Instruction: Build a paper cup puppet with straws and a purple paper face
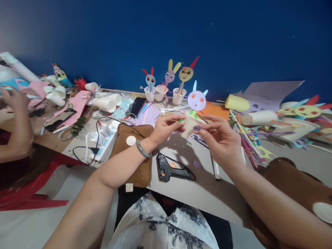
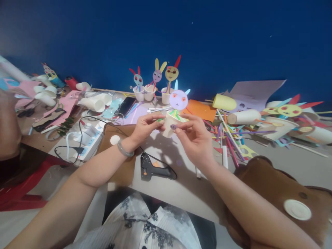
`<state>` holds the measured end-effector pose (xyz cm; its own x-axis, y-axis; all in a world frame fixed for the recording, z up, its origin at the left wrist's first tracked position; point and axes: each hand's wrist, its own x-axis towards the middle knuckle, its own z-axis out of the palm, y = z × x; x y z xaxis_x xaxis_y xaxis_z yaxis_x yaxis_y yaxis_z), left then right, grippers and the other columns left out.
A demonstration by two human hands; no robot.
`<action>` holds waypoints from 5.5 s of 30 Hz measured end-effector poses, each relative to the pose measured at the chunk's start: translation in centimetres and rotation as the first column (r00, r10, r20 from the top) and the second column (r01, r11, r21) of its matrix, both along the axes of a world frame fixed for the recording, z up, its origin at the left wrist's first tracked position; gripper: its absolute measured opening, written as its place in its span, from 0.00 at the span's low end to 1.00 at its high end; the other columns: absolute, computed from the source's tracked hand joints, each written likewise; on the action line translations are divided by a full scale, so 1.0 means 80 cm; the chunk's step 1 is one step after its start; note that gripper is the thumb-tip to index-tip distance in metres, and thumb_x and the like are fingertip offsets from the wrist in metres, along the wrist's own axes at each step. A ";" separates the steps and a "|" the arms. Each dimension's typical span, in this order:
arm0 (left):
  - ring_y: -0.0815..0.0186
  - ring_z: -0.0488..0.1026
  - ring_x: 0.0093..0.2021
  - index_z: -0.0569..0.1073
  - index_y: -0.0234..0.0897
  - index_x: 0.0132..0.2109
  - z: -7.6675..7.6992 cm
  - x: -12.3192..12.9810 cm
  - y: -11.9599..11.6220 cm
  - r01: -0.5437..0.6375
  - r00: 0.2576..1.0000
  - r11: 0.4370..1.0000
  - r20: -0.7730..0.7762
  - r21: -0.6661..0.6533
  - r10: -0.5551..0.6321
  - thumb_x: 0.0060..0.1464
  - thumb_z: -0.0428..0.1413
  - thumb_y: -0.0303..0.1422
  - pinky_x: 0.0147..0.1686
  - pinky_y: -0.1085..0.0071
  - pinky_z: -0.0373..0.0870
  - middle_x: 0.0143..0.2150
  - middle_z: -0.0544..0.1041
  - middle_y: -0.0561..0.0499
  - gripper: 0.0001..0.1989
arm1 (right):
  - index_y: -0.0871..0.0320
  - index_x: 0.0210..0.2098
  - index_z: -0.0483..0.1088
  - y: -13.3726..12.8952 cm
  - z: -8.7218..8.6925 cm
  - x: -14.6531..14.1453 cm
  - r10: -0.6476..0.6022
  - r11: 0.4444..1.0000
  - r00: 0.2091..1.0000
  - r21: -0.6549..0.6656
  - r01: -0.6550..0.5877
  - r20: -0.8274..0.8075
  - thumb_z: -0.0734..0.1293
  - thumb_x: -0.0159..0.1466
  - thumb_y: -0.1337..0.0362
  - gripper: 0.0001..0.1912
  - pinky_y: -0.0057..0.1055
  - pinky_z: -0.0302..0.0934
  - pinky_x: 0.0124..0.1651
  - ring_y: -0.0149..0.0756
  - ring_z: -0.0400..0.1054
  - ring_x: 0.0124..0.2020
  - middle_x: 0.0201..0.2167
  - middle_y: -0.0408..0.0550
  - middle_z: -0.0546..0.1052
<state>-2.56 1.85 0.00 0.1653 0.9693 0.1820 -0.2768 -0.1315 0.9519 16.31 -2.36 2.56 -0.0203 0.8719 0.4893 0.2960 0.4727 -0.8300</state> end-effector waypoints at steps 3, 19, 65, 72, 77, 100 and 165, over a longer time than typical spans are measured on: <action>0.69 0.79 0.32 0.83 0.37 0.44 -0.004 0.003 -0.001 0.002 1.000 0.999 -0.007 -0.033 -0.002 0.48 0.70 0.43 0.39 0.70 0.77 0.33 0.81 0.51 0.19 | 0.51 0.34 0.74 -0.012 0.000 -0.013 -0.001 0.998 1.000 0.061 0.000 0.009 0.73 0.63 0.53 0.10 0.42 0.73 0.39 0.46 0.75 0.44 0.41 0.54 0.77; 0.67 0.79 0.40 0.84 0.37 0.41 -0.009 0.000 0.004 0.164 0.984 0.986 -0.062 -0.014 -0.165 0.42 0.73 0.42 0.45 0.69 0.77 0.42 0.83 0.48 0.20 | 0.54 0.33 0.65 0.000 -0.009 -0.029 0.173 0.905 0.961 -0.351 -0.241 -0.215 0.73 0.62 0.46 0.20 0.27 0.63 0.17 0.28 0.66 0.14 0.21 0.38 0.74; 0.61 0.81 0.41 0.83 0.34 0.46 -0.012 -0.011 0.012 0.221 0.961 0.955 -0.212 0.200 -0.178 0.52 0.67 0.46 0.44 0.64 0.80 0.43 0.84 0.43 0.21 | 0.58 0.39 0.72 -0.003 -0.015 -0.024 0.151 0.930 0.983 -0.323 -0.177 -0.106 0.71 0.64 0.53 0.15 0.27 0.62 0.18 0.28 0.67 0.15 0.23 0.41 0.75; 0.62 0.82 0.39 0.83 0.35 0.46 -0.004 -0.013 0.009 0.218 0.972 0.976 -0.096 0.025 -0.215 0.49 0.70 0.44 0.44 0.64 0.81 0.37 0.84 0.46 0.21 | 0.55 0.38 0.71 -0.001 -0.020 -0.011 0.005 0.999 0.984 0.048 -0.014 0.180 0.70 0.65 0.58 0.08 0.32 0.63 0.25 0.32 0.68 0.21 0.26 0.44 0.76; 0.63 0.83 0.38 0.83 0.35 0.45 0.000 -0.013 0.008 0.232 0.973 0.971 0.008 -0.059 -0.232 0.47 0.71 0.43 0.45 0.64 0.81 0.35 0.84 0.46 0.21 | 0.54 0.37 0.71 0.016 -0.024 0.008 -0.337 0.853 0.885 0.503 0.142 0.322 0.74 0.61 0.58 0.10 0.43 0.68 0.43 0.46 0.72 0.41 0.38 0.53 0.75; 0.63 0.83 0.41 0.82 0.34 0.50 -0.009 -0.011 0.001 0.315 0.917 0.910 -0.335 0.271 -0.217 0.58 0.63 0.42 0.46 0.66 0.81 0.42 0.85 0.43 0.18 | 0.54 0.39 0.79 0.015 -0.012 0.010 -0.052 0.992 0.911 0.128 -0.001 0.409 0.66 0.64 0.64 0.09 0.34 0.66 0.34 0.37 0.72 0.26 0.26 0.45 0.79; 0.68 0.75 0.34 0.76 0.32 0.39 0.002 -0.019 0.004 0.170 0.615 0.977 -0.789 0.129 -0.003 0.54 0.57 0.26 0.37 0.71 0.70 0.36 0.80 0.48 0.05 | 0.57 0.41 0.75 0.044 -0.042 0.027 -0.273 0.902 0.627 0.420 -0.097 0.729 0.61 0.68 0.67 0.11 0.38 0.56 0.41 0.44 0.73 0.35 0.32 0.51 0.81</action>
